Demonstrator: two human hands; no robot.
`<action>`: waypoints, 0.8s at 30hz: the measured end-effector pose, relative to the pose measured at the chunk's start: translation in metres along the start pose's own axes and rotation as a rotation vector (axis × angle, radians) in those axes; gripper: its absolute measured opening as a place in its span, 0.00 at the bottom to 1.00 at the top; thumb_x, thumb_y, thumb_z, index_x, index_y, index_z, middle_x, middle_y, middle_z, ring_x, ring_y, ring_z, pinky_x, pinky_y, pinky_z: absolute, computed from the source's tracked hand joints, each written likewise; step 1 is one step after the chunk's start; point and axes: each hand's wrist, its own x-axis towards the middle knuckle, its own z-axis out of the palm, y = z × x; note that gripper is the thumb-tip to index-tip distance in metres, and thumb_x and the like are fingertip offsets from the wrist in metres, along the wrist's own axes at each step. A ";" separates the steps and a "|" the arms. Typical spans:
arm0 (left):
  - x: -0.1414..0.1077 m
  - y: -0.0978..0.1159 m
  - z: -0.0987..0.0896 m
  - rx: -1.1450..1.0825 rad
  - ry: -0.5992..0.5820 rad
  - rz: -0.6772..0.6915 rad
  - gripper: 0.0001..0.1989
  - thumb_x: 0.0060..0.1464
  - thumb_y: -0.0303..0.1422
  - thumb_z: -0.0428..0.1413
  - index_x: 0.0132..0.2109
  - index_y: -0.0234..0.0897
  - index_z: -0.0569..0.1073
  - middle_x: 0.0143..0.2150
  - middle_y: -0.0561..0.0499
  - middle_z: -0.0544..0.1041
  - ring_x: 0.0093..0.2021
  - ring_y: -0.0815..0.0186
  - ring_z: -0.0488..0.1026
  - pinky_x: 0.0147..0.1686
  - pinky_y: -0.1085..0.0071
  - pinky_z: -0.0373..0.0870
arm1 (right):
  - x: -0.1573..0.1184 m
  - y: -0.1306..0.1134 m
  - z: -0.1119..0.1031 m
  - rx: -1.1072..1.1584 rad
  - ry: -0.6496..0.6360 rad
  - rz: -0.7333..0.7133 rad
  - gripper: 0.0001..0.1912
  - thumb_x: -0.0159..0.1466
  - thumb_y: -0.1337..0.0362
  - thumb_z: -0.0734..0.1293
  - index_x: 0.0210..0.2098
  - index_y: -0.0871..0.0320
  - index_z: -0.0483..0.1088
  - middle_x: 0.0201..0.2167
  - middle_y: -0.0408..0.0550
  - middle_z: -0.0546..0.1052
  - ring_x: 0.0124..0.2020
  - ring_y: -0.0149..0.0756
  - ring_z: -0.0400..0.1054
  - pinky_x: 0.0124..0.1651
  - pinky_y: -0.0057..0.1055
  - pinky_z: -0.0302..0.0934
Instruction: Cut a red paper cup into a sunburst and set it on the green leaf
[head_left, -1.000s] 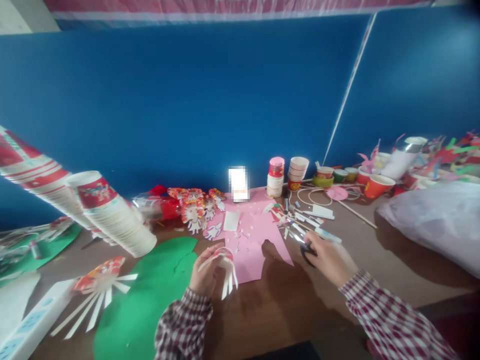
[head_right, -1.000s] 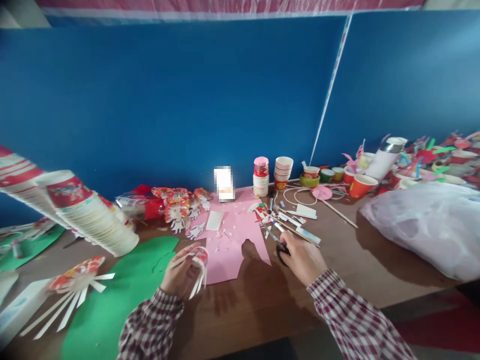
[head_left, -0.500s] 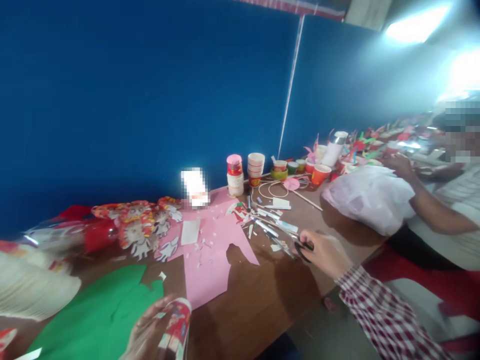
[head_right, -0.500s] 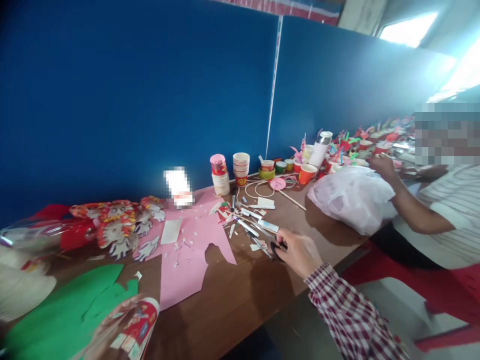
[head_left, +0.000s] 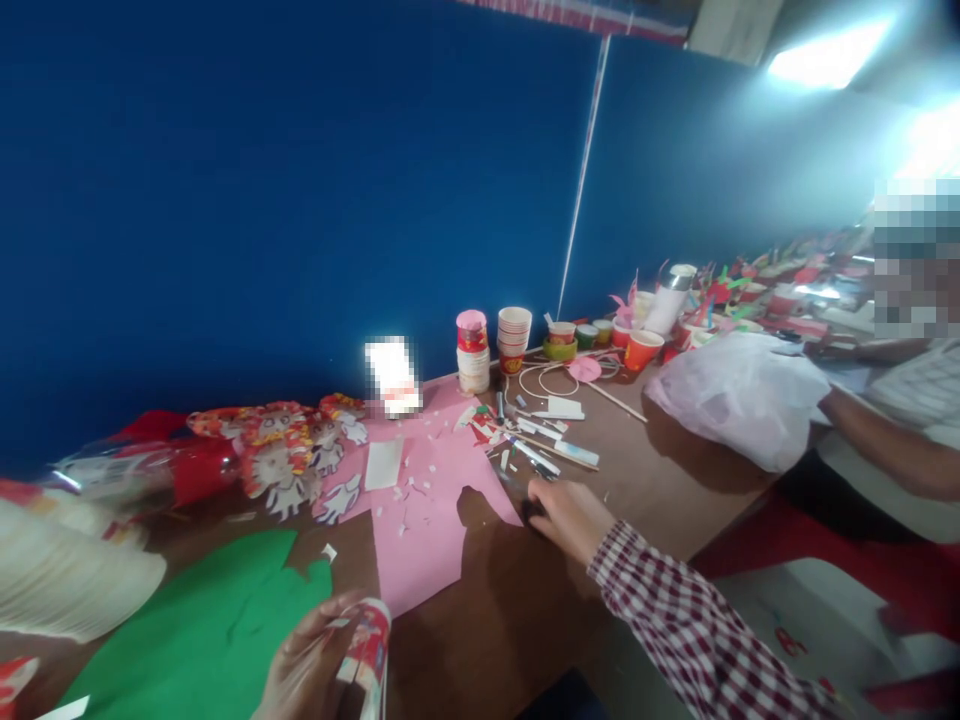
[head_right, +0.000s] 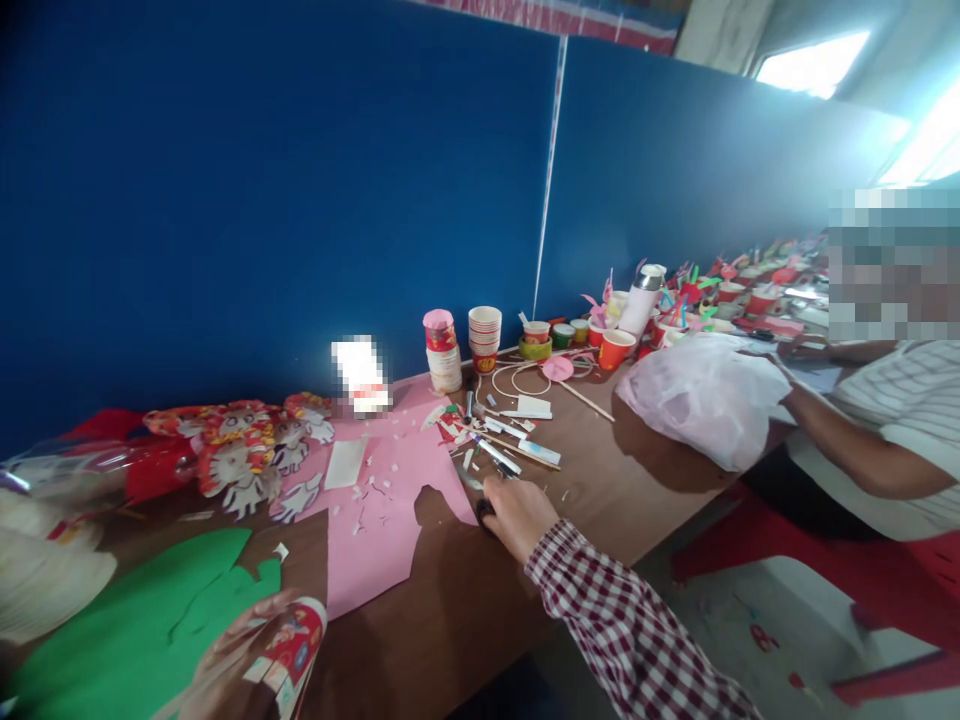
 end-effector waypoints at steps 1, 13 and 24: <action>0.000 0.000 0.001 -0.053 0.000 -0.049 0.19 0.19 0.44 0.67 0.22 0.37 0.77 0.25 0.45 0.78 0.26 0.58 0.74 0.25 0.67 0.73 | 0.003 -0.002 -0.001 -0.037 0.005 0.040 0.09 0.56 0.63 0.66 0.36 0.56 0.63 0.28 0.46 0.74 0.30 0.37 0.69 0.29 0.27 0.50; -0.004 0.003 0.002 -0.240 -0.019 -0.237 0.18 0.16 0.37 0.68 0.23 0.37 0.76 0.24 0.47 0.77 0.26 0.60 0.73 0.26 0.68 0.73 | 0.041 -0.003 0.009 -0.025 0.095 0.034 0.08 0.60 0.63 0.61 0.33 0.60 0.68 0.38 0.52 0.72 0.37 0.38 0.68 0.37 0.29 0.57; 0.000 -0.003 -0.007 -0.203 -0.132 -0.169 0.15 0.21 0.31 0.67 0.25 0.36 0.78 0.28 0.44 0.78 0.30 0.56 0.74 0.26 0.67 0.74 | 0.055 0.019 -0.008 -0.082 0.114 0.091 0.13 0.65 0.64 0.54 0.40 0.58 0.69 0.37 0.51 0.74 0.38 0.36 0.67 0.36 0.27 0.53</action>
